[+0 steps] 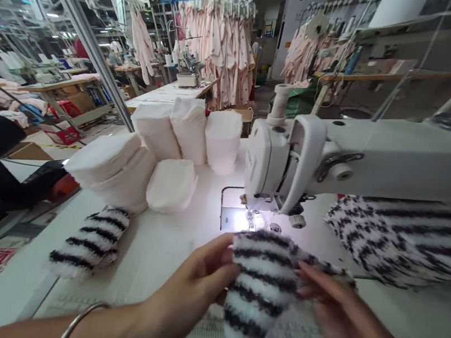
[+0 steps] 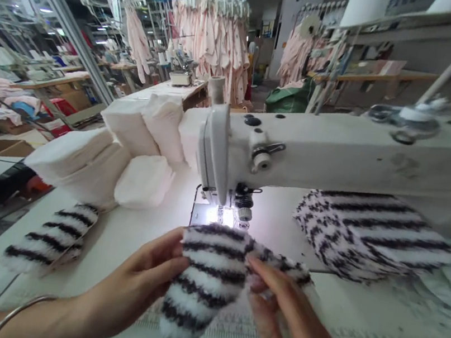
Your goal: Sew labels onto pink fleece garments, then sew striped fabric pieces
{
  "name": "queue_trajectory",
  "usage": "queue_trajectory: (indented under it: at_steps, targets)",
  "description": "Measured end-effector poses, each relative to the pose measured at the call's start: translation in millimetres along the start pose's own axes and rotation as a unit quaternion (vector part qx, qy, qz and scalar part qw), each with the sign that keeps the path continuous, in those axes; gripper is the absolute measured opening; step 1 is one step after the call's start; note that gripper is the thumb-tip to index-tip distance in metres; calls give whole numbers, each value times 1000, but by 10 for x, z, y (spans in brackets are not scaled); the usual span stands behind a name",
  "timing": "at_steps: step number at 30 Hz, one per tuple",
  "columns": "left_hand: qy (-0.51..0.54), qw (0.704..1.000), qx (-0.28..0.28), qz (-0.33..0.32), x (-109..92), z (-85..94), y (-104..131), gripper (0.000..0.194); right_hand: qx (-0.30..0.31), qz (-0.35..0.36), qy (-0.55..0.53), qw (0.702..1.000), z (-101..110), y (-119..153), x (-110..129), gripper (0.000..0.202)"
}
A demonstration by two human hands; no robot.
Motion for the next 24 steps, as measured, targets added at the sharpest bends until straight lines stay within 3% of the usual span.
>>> queue_trajectory:
  at_steps: [3,6,8,11,14,15,17,20,24]
  targets:
    - [-6,995,-81,-55,-136,260,243,31,64,-10,-25,998,-103,-138,-99,34]
    - [4,982,-175,-76,-249,483,465,39,22,-42,32,998,-42,-255,-96,35]
    - [8,976,-209,-67,-260,562,555,39,11,-27,26,999,-33,-270,23,33]
    - [21,980,-192,-56,-179,555,550,38,93,-38,-152,983,-220,-224,299,33]
    - [4,985,-156,-70,-73,499,429,38,142,-117,-363,913,-480,-225,479,40]
    - [-21,986,-152,-73,-49,495,384,37,142,-132,-389,901,-538,-255,483,43]
    - [-101,981,-154,-69,-22,519,306,37,142,-131,-355,915,-594,-342,414,48]
    - [-292,941,-168,-37,-27,590,251,38,173,-91,-221,956,-584,-445,260,50]
    - [-501,847,-176,-7,-89,625,270,27,237,-51,-164,956,-550,-390,241,46]
Point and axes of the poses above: each hand's wrist, its own y-axis away from the middle knuckle, its own z-axis out of the back of the hand, x = y × z, the point moved 2 cm from there along -y, towards the middle knuckle, and after that the axes turned 12 degrees about z, right-handed, at the moved point
